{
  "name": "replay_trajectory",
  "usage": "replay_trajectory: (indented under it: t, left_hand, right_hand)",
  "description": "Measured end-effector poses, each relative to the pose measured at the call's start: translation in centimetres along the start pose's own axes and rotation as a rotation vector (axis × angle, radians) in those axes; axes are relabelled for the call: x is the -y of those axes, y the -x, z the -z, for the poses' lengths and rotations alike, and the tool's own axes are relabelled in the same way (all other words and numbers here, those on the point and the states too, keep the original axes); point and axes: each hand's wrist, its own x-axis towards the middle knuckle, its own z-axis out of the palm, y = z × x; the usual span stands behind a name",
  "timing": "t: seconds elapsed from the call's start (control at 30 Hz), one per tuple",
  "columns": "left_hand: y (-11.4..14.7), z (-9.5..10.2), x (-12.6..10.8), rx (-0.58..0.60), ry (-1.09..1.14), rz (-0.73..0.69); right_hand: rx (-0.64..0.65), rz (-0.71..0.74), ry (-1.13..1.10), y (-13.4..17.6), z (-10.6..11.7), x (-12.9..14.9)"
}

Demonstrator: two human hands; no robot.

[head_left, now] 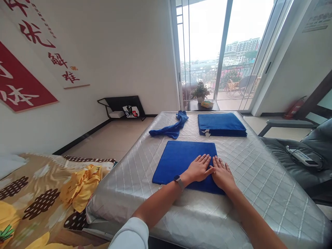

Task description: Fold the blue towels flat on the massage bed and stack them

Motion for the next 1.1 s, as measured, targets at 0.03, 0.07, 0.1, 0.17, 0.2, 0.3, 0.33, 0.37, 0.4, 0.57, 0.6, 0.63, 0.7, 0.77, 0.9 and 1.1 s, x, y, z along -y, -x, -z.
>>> replay_trajectory:
  t: [0.03, 0.07, 0.1, 0.17, 0.2, 0.3, 0.33, 0.37, 0.4, 0.57, 0.6, 0.63, 0.7, 0.77, 0.9, 1.1]
  left_hand:
    - [0.4, 0.0, 0.7, 0.008, -0.007, 0.022]
    - [0.8, 0.2, 1.6, 0.018, -0.014, 0.045]
    - [1.3, 0.5, 2.5, 0.028, -0.019, 0.071]
    - [2.4, 1.1, 4.8, 0.046, -0.018, 0.135]
    - [3.0, 1.5, 6.0, 0.052, -0.013, 0.174]
    - [5.2, 2.3, 10.2, 0.042, -0.01, 0.327]
    - [5.9, 2.5, 11.6, 0.026, -0.015, 0.392]
    - [6.7, 2.6, 12.9, 0.006, -0.02, 0.459]
    - [7.3, 2.7, 14.1, -0.013, -0.023, 0.523]
    - [8.8, 2.5, 17.4, -0.056, 0.036, 0.67]
    - [8.8, 2.4, 17.5, -0.06, 0.048, 0.67]
    - [8.8, 2.4, 17.6, -0.065, 0.056, 0.667]
    - [8.6, 2.4, 17.4, -0.074, 0.067, 0.661]
    - [8.5, 2.4, 17.2, -0.078, 0.075, 0.658]
    - [8.4, 2.7, 17.0, -0.067, 0.072, 0.679]
    - [8.4, 2.7, 17.0, -0.063, 0.039, 0.664]
  right_hand:
    - [0.002, -0.01, -0.001, -0.1, 0.0, 0.0]
    - [0.006, -0.021, 0.0, -0.1, 0.0, 0.1]
    - [0.01, -0.026, 0.002, -0.2, 0.1, 0.1]
    - [0.02, -0.034, -0.001, -0.2, 0.2, 0.2]
    - [0.024, -0.036, -0.004, -0.1, 0.3, 0.2]
    - [0.033, -0.039, -0.014, 0.0, 0.6, 0.2]
    - [0.037, -0.04, -0.015, 0.0, 0.7, 0.2]
    - [0.042, -0.041, -0.013, 0.0, 0.7, 0.2]
    - [0.047, -0.043, -0.009, 0.0, 0.7, 0.2]
    - [0.092, -0.04, 0.018, -0.1, 1.1, -0.1]
    - [0.115, -0.038, 0.028, -0.3, 1.4, -0.1]
    - [0.146, -0.036, 0.041, -0.5, 1.9, -0.3]
    - [0.225, -0.032, 0.074, -1.1, 3.1, -0.5]
    - [0.294, -0.026, 0.103, -2.2, 4.4, -0.7]
    - [0.261, -0.035, 0.116, -4.9, 5.7, -0.2]
    - [0.027, -0.12, 0.046, -6.8, 2.8, 0.7]
